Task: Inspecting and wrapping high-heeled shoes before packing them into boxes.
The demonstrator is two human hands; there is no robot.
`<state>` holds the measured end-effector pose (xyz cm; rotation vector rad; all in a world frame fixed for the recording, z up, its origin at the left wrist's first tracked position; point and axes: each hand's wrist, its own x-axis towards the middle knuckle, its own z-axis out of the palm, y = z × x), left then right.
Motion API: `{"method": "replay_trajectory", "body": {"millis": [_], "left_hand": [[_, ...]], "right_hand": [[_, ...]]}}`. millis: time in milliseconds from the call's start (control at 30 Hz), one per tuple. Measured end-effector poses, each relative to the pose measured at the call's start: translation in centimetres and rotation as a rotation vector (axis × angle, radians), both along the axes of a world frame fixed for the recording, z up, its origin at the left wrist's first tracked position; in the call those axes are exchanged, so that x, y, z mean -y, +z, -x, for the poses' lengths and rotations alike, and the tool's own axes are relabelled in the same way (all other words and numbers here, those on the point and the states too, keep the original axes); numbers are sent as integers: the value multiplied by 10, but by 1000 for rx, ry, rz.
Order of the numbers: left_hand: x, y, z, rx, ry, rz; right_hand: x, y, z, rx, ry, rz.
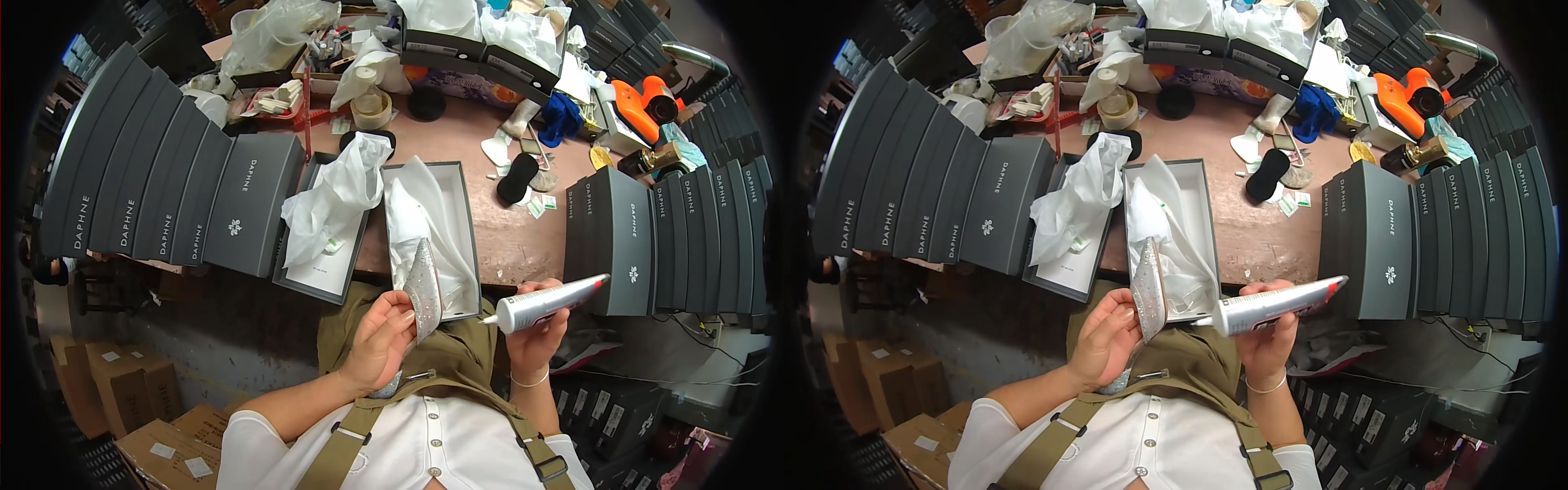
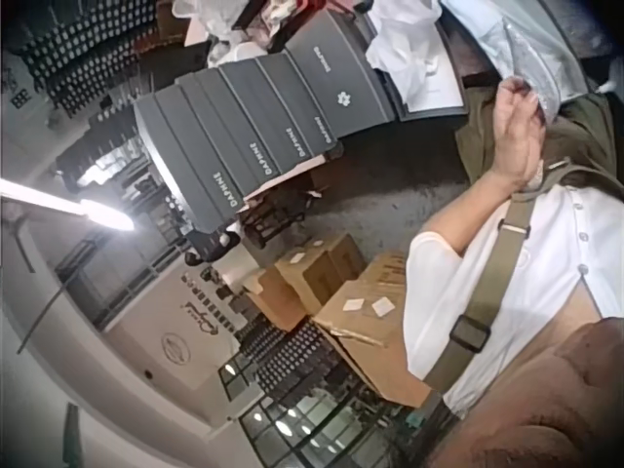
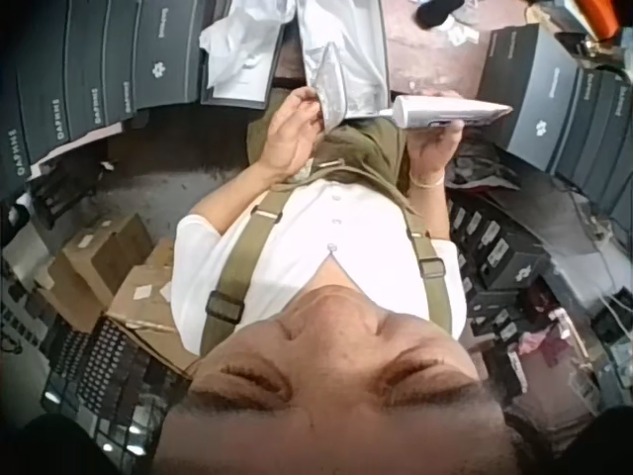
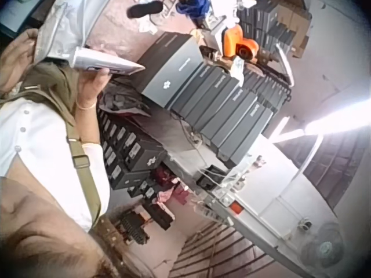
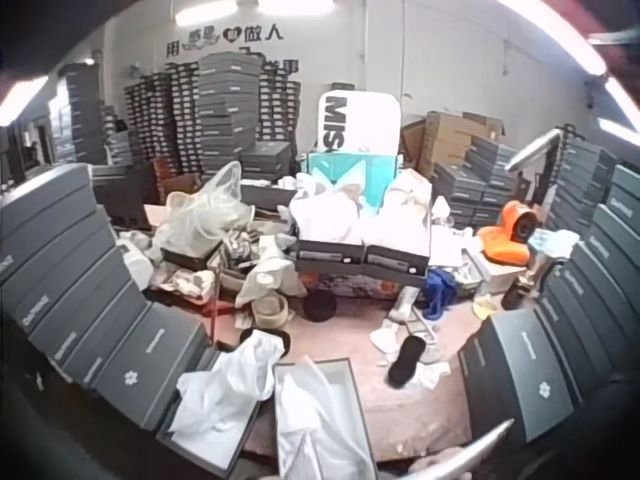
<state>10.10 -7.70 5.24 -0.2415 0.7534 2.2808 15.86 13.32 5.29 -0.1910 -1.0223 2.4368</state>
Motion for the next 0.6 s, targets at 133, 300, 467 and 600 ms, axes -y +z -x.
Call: {"method": "replay_trajectory", "body": {"millis": [133,300,467,600], "left_hand": [[-5,-3,0,17,-57,57],[-3,0,3,39,-118,42],[-1,-6,-2,45,-99,42],[0,-8,-4,47,-97,43]], "right_hand": [[6,18,-2,96,-78,-473],[15,20,8,104,-106,-858],[19,20,10,97,-81,-859],[20,18,11,89,-67,-848]]}}
